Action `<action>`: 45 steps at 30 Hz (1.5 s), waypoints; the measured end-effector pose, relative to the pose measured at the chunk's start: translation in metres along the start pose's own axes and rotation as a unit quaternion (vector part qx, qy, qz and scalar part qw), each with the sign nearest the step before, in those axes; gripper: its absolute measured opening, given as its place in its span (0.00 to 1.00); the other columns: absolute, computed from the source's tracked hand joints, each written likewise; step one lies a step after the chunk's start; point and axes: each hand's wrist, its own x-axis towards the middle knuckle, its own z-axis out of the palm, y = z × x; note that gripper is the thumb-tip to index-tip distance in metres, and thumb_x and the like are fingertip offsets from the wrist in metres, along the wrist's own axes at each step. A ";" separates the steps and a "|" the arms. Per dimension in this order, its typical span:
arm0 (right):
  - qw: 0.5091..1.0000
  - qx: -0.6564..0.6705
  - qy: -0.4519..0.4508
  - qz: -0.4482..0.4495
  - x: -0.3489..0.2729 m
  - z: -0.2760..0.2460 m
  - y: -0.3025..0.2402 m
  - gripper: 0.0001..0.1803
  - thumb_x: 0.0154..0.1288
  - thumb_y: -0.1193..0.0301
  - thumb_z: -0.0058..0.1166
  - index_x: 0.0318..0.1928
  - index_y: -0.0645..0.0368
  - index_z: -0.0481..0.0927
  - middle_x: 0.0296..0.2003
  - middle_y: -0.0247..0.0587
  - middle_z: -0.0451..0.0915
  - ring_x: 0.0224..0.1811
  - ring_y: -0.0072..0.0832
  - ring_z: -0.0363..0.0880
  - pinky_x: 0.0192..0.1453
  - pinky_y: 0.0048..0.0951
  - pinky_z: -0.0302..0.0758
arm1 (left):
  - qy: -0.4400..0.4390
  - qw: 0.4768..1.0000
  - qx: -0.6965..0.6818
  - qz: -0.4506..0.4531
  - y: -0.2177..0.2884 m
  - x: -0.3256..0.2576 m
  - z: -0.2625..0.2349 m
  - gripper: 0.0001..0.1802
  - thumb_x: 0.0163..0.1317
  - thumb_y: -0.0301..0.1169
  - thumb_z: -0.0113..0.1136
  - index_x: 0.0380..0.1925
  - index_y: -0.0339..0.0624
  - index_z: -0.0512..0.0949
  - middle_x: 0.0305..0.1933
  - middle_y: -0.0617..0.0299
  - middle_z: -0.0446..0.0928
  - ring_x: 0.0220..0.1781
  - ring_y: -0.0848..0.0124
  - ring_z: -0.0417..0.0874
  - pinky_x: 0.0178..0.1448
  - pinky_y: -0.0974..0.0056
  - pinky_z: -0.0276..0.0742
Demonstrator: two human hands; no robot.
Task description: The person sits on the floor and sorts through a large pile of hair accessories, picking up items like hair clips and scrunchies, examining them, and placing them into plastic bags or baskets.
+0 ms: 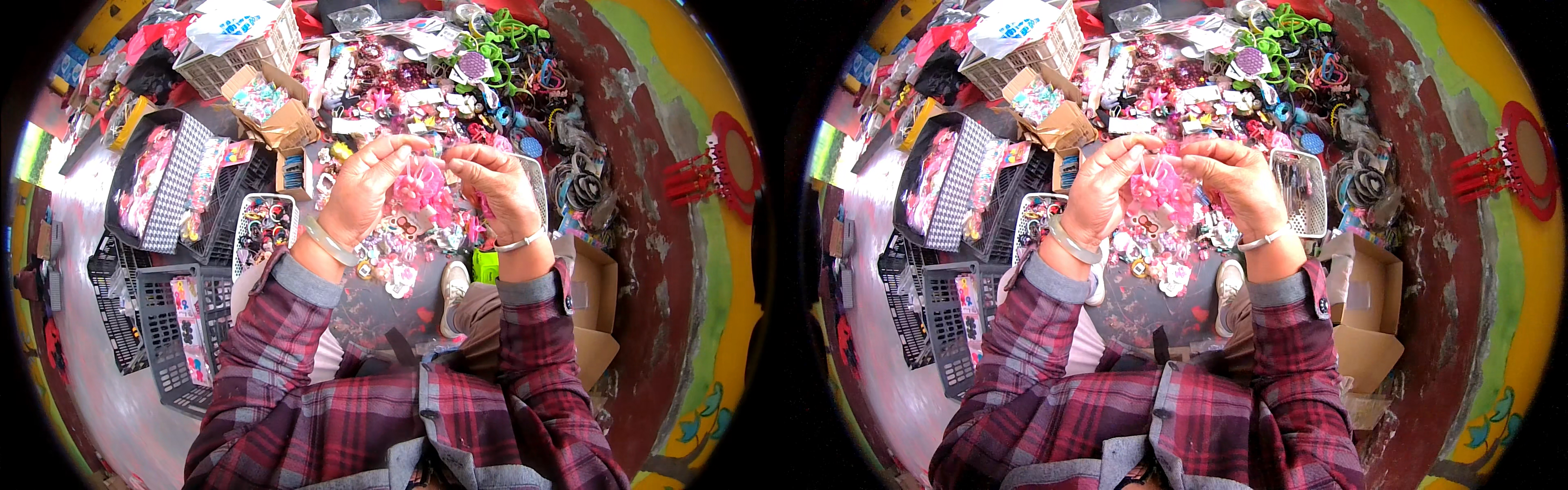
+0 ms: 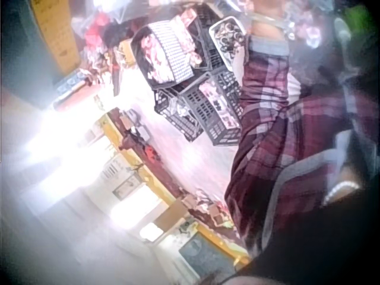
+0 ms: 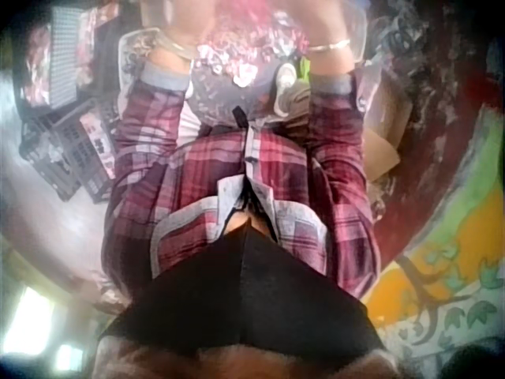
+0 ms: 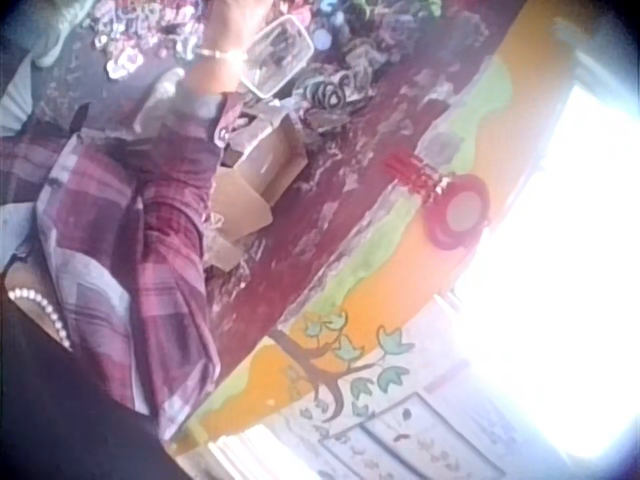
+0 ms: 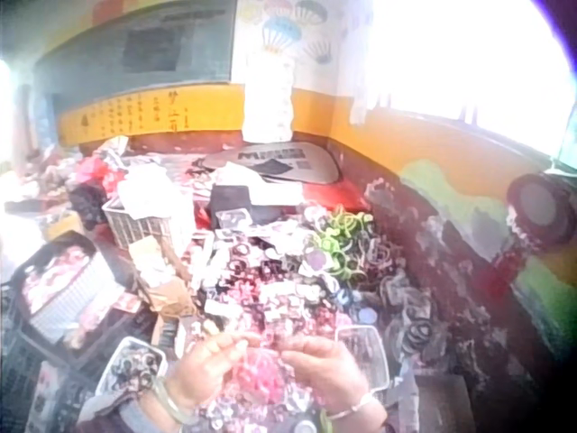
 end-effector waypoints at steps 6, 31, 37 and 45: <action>0.998 -0.048 0.045 -0.020 0.003 -0.002 0.004 0.06 0.57 0.75 0.57 0.35 0.62 0.82 0.27 0.31 0.80 0.21 0.09 0.68 0.24 0.12 0.63 | 0.015 0.999 -0.028 -0.014 -0.001 0.000 -0.003 0.12 0.66 0.28 0.44 0.45 0.35 0.73 0.44 0.61 0.76 0.41 0.76 0.78 0.47 0.72 0.75; 0.997 -0.020 0.012 -0.072 -0.007 0.005 -0.007 0.09 0.56 0.80 0.45 0.28 0.62 0.80 0.25 0.33 0.79 0.20 0.12 0.68 0.23 0.14 0.64 | 0.002 0.999 -0.037 0.020 -0.004 0.003 -0.012 0.08 0.61 0.28 0.47 0.35 0.35 0.73 0.35 0.58 0.76 0.38 0.72 0.78 0.40 0.66 0.77; 0.992 -0.083 -0.001 -0.095 -0.008 0.008 -0.008 0.09 0.53 0.80 0.43 0.26 0.64 0.78 0.28 0.37 0.78 0.19 0.14 0.66 0.22 0.14 0.61 | 0.006 0.999 -0.025 0.026 0.001 -0.001 -0.004 0.09 0.63 0.30 0.49 0.34 0.35 0.73 0.34 0.59 0.76 0.34 0.73 0.78 0.38 0.67 0.78; 0.986 -0.027 -0.106 -0.126 -0.007 -0.019 -0.016 0.11 0.49 0.84 0.40 0.25 0.66 0.78 0.31 0.43 0.77 0.16 0.15 0.62 0.22 0.16 0.60 | 0.027 0.996 0.031 0.075 0.004 0.003 -0.016 0.06 0.58 0.22 0.54 0.36 0.36 0.72 0.35 0.58 0.78 0.35 0.74 0.79 0.40 0.70 0.77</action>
